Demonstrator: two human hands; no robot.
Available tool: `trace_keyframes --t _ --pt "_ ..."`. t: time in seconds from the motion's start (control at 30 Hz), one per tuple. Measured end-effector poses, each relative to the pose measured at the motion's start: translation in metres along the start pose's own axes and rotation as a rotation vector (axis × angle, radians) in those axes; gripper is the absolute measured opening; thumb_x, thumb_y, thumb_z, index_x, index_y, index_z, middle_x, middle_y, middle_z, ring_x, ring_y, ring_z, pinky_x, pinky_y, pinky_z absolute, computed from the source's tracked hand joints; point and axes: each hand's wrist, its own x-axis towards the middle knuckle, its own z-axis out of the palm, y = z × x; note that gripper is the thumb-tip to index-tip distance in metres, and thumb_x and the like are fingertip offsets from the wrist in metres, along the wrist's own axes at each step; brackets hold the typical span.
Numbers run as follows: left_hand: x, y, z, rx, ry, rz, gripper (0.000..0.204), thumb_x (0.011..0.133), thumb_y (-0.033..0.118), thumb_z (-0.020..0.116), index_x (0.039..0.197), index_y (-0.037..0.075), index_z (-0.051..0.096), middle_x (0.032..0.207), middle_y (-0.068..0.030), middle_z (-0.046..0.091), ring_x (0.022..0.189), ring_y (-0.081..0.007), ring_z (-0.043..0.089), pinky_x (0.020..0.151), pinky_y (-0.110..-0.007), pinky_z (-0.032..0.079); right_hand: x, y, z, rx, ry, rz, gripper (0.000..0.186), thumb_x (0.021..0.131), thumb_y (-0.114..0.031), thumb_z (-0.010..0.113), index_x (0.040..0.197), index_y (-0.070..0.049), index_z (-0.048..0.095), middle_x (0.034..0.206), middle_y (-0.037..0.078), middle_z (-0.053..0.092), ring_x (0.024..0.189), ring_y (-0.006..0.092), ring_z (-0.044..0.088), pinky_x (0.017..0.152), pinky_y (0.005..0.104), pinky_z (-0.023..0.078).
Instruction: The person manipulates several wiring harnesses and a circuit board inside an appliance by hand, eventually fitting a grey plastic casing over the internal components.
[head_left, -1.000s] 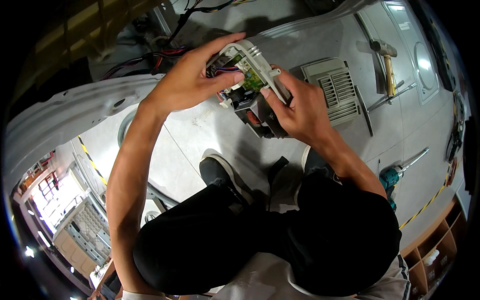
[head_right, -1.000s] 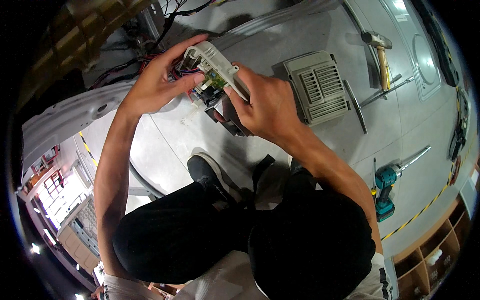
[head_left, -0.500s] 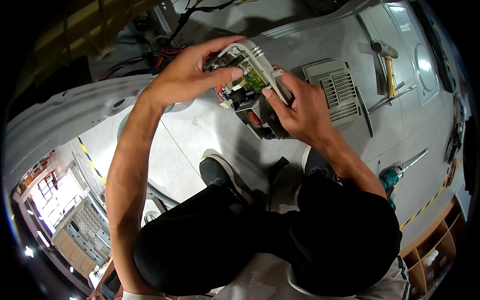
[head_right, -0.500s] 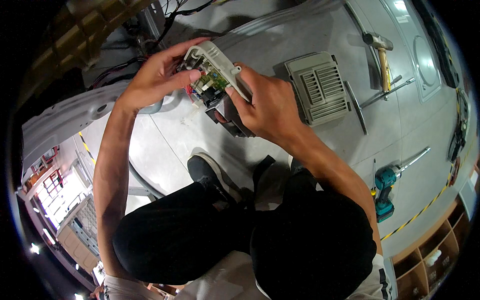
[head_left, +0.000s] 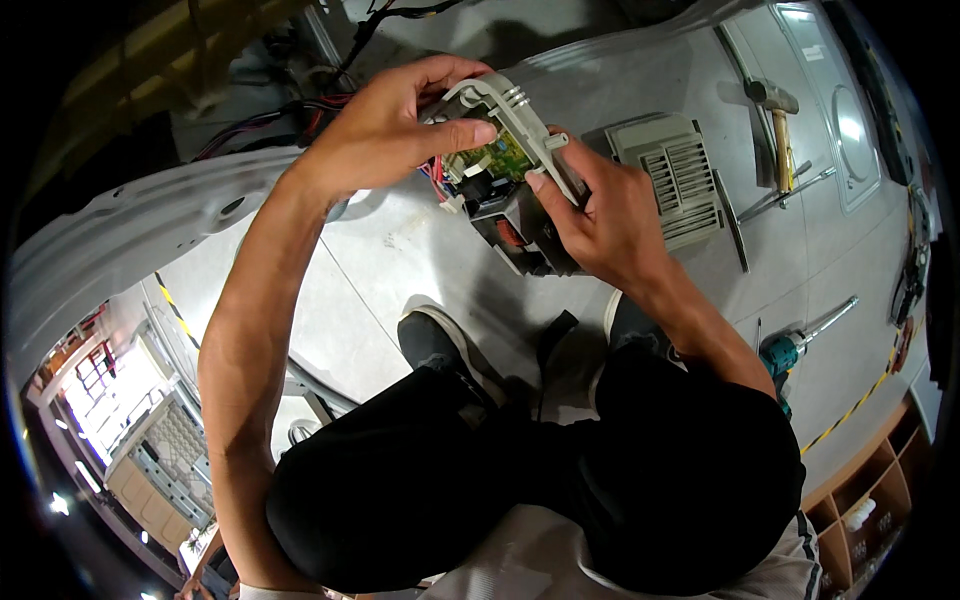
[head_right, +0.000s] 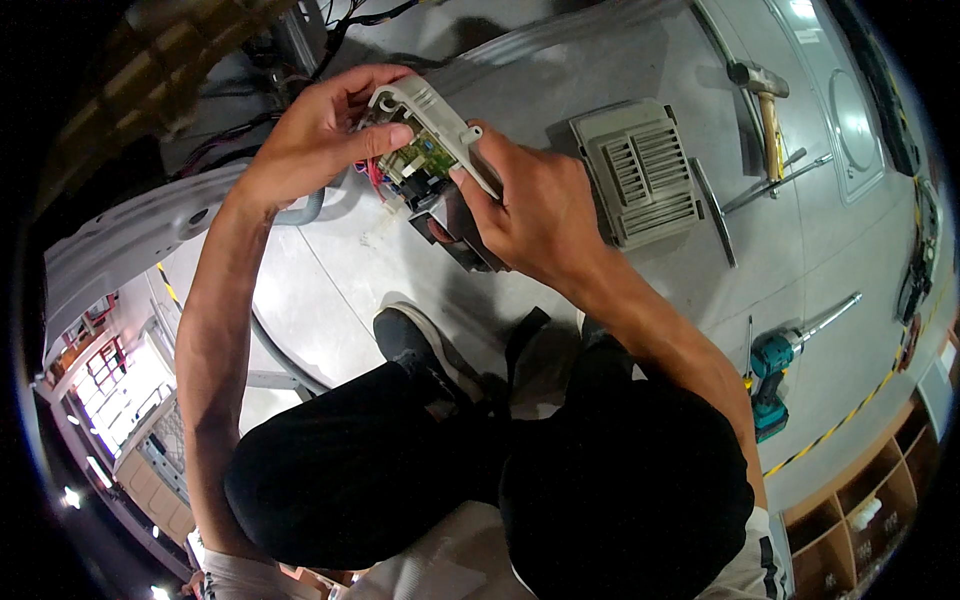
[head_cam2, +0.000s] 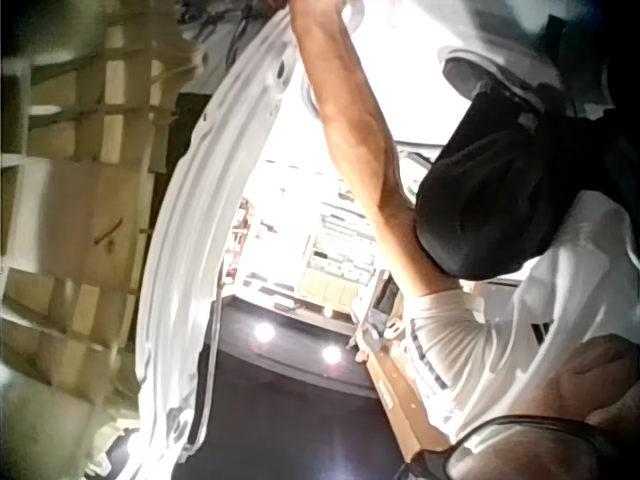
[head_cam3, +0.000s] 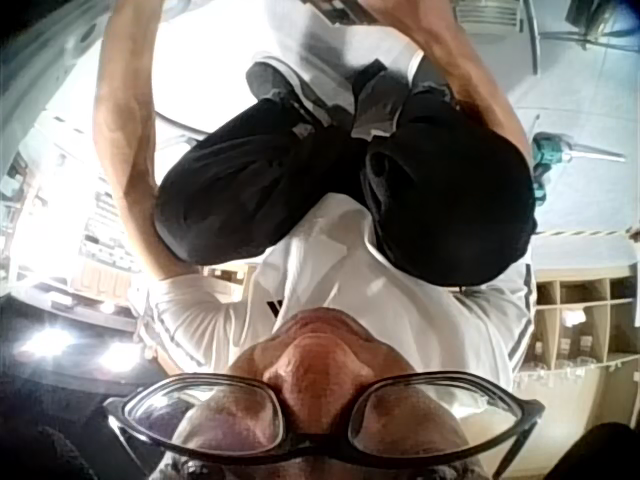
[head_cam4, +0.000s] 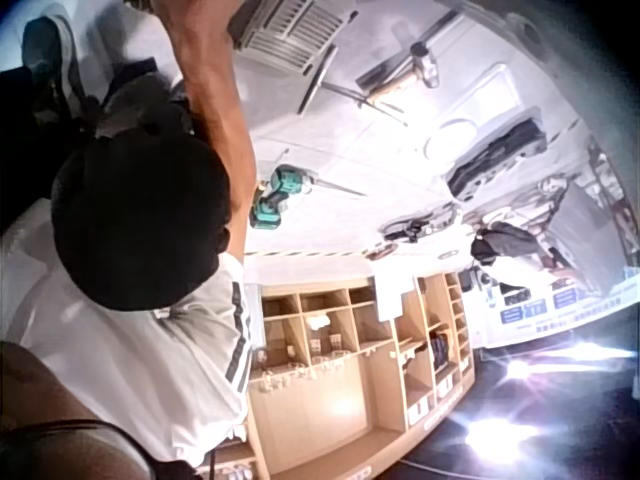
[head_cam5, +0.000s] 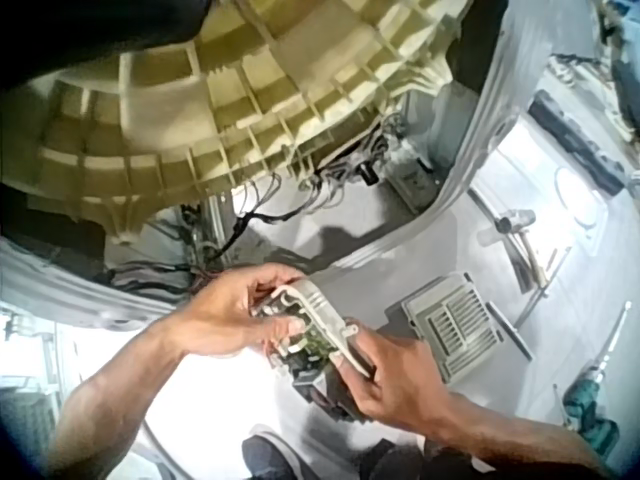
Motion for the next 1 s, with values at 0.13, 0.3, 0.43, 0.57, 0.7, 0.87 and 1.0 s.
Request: trace_keyframes --t 0.13,0.3,0.43,0.57,0.7,0.87,1.0 --pt "0.004 -0.001 0.001 -0.026 -0.002 -0.010 0.051 0.082 0.017 0.072 0.126 0.001 0.050 0.112 -0.0049 0.059 0.103 -0.0128 0.053 0.089 -0.027 0.044 0.001 -0.002 -0.003 0.007 -0.023 0.053 0.023 0.084 -0.017 0.063 0.101 -0.002 0.057 0.059 0.013 0.057 0.052 0.0305 0.059 0.047 0.0371 0.044" --pt "0.005 -0.002 -0.001 0.027 0.046 -0.010 0.050 0.083 0.016 0.071 0.126 0.001 0.051 0.116 -0.0062 0.058 0.107 -0.0134 0.053 0.093 -0.027 0.042 0.004 0.005 -0.001 0.062 0.000 0.080 0.020 0.085 -0.018 0.063 0.096 -0.002 0.058 0.060 0.013 0.055 0.050 0.0299 0.056 0.048 0.0351 0.043" --pt "-0.007 -0.003 0.002 0.019 0.290 0.150 0.043 0.086 0.013 0.066 0.125 -0.001 0.052 0.123 -0.0087 0.057 0.114 -0.0154 0.052 0.098 -0.030 0.039 0.000 0.022 0.005 0.249 -0.021 0.149 0.022 0.085 -0.019 0.064 0.096 0.000 0.059 0.062 0.011 0.055 0.052 0.0182 0.051 0.050 0.0298 0.041" --pt "-0.050 0.012 0.016 0.000 0.410 0.195 0.028 0.090 0.007 0.059 0.117 -0.001 0.057 0.119 -0.0098 0.059 0.111 -0.0171 0.054 0.097 -0.029 0.041 -0.003 0.023 -0.003 0.383 -0.055 0.356 0.029 0.087 -0.023 0.064 0.100 0.003 0.061 0.072 0.007 0.060 0.063 0.0072 0.050 0.054 0.0261 0.042" --pt "-0.082 -0.011 0.052 0.118 0.394 0.153 0.018 0.091 0.007 0.058 0.107 -0.001 0.059 0.105 -0.0090 0.060 0.098 -0.0158 0.057 0.091 -0.028 0.044 -0.001 0.018 -0.008 0.569 -0.139 0.493 0.032 0.090 -0.023 0.062 0.106 0.004 0.059 0.087 0.005 0.064 0.078 0.0071 0.055 0.068 0.0227 0.045" --pt "-0.083 -0.057 0.062 -0.390 0.603 -0.222 0.037 0.092 0.019 0.060 0.119 -0.002 0.047 0.104 -0.0089 0.057 0.100 -0.0149 0.055 0.086 -0.031 0.047 -0.004 0.030 0.002 0.813 -0.181 0.606 0.031 0.091 -0.021 0.061 0.111 0.002 0.059 0.095 0.004 0.064 0.084 0.0076 0.057 0.075 0.0232 0.046" --pt "-0.070 -0.053 0.060 -0.740 0.506 -0.306 0.057 0.091 0.030 0.061 0.132 0.000 0.035 0.115 -0.0108 0.054 0.106 -0.0162 0.053 0.092 -0.035 0.043 -0.010 0.041 0.005 0.896 -0.222 0.657 0.031 0.091 -0.020 0.060 0.115 0.000 0.057 0.100 0.003 0.064 0.087 0.0078 0.059 0.075 0.0225 0.047"
